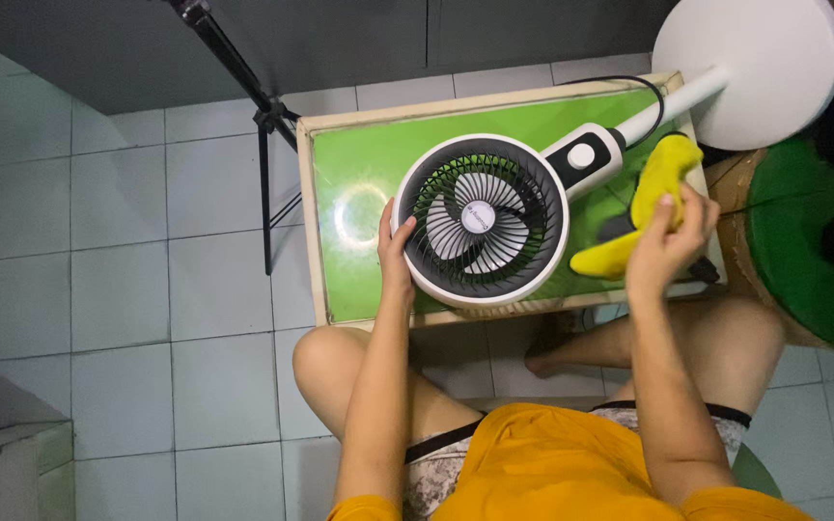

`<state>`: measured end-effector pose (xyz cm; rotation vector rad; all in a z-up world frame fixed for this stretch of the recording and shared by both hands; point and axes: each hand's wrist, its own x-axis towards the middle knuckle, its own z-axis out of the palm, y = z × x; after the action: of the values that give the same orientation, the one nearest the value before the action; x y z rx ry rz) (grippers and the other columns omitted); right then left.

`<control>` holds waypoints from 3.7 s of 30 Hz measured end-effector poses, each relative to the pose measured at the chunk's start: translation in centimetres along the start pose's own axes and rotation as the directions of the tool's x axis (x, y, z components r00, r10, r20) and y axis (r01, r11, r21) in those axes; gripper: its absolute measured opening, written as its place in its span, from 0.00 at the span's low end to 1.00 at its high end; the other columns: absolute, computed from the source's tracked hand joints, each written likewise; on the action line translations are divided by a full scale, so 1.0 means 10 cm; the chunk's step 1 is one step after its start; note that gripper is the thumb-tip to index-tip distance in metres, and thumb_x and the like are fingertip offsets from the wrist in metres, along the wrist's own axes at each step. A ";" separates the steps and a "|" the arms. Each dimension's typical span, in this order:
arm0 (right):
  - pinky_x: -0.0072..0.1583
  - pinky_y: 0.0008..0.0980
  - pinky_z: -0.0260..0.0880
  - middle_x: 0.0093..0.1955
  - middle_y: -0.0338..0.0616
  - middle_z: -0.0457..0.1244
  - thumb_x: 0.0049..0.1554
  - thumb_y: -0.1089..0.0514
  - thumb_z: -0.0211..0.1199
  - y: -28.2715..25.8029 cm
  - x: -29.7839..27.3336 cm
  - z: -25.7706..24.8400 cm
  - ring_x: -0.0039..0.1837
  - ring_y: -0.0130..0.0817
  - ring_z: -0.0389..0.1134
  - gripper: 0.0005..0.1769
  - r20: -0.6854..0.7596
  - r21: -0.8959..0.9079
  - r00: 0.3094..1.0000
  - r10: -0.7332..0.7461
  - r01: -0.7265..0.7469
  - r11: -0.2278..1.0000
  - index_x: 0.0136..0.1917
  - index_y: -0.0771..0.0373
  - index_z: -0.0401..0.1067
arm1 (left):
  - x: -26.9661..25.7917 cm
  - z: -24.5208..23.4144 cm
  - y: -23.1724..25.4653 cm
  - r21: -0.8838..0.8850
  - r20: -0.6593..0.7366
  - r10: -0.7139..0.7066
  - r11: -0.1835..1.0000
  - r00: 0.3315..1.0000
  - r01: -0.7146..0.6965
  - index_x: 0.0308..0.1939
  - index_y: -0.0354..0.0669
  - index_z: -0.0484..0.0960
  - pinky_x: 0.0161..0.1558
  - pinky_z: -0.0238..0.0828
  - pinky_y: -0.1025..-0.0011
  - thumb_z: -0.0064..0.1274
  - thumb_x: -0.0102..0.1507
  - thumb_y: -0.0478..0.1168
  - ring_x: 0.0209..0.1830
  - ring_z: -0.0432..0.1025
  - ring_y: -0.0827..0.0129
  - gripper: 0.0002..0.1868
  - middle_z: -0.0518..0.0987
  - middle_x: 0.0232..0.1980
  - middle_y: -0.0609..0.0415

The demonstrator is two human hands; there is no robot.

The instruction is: The person assembles a small electric fan by attaching the fan blade to the motor, placing the front grille, and securing it with a screwdriver. They wipe the fan with a yellow cloth during the process.

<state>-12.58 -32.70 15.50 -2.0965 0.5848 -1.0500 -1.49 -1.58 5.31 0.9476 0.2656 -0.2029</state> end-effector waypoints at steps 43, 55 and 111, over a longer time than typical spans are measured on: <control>0.61 0.51 0.68 0.59 0.55 0.66 0.63 0.70 0.55 0.92 0.06 0.10 0.59 0.54 0.68 0.19 0.234 -0.432 0.967 -0.101 0.196 0.880 0.66 0.63 0.73 | 0.07 -0.05 0.02 0.081 0.005 -0.034 0.996 0.999 0.034 0.71 0.43 0.65 0.60 0.68 0.66 0.56 0.59 0.38 0.58 0.71 0.61 0.35 0.73 0.61 0.45; 0.67 0.53 0.60 0.63 0.49 0.66 0.65 0.56 0.67 0.00 -0.08 0.07 0.66 0.50 0.64 0.16 0.417 -0.348 0.881 -0.225 0.383 0.856 0.66 0.58 0.73 | 0.06 -0.02 0.03 0.067 0.023 0.000 0.998 1.000 -0.001 0.71 0.45 0.65 0.60 0.68 0.66 0.55 0.60 0.38 0.58 0.70 0.60 0.34 0.72 0.61 0.44; 0.65 0.42 0.73 0.60 0.48 0.71 0.63 0.43 0.60 0.79 0.64 0.99 0.59 0.43 0.73 0.26 0.819 0.483 0.427 0.383 -0.874 -0.058 0.65 0.63 0.74 | -0.30 0.84 0.92 0.535 0.260 0.137 0.803 0.956 -0.261 0.71 0.33 0.64 0.61 0.70 0.67 0.72 0.47 0.48 0.59 0.75 0.62 0.53 0.78 0.61 0.44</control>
<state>-1.49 -38.09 8.60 -0.6488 0.4926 -0.0625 -0.57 -3.07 17.94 1.5285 -0.1068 -0.1875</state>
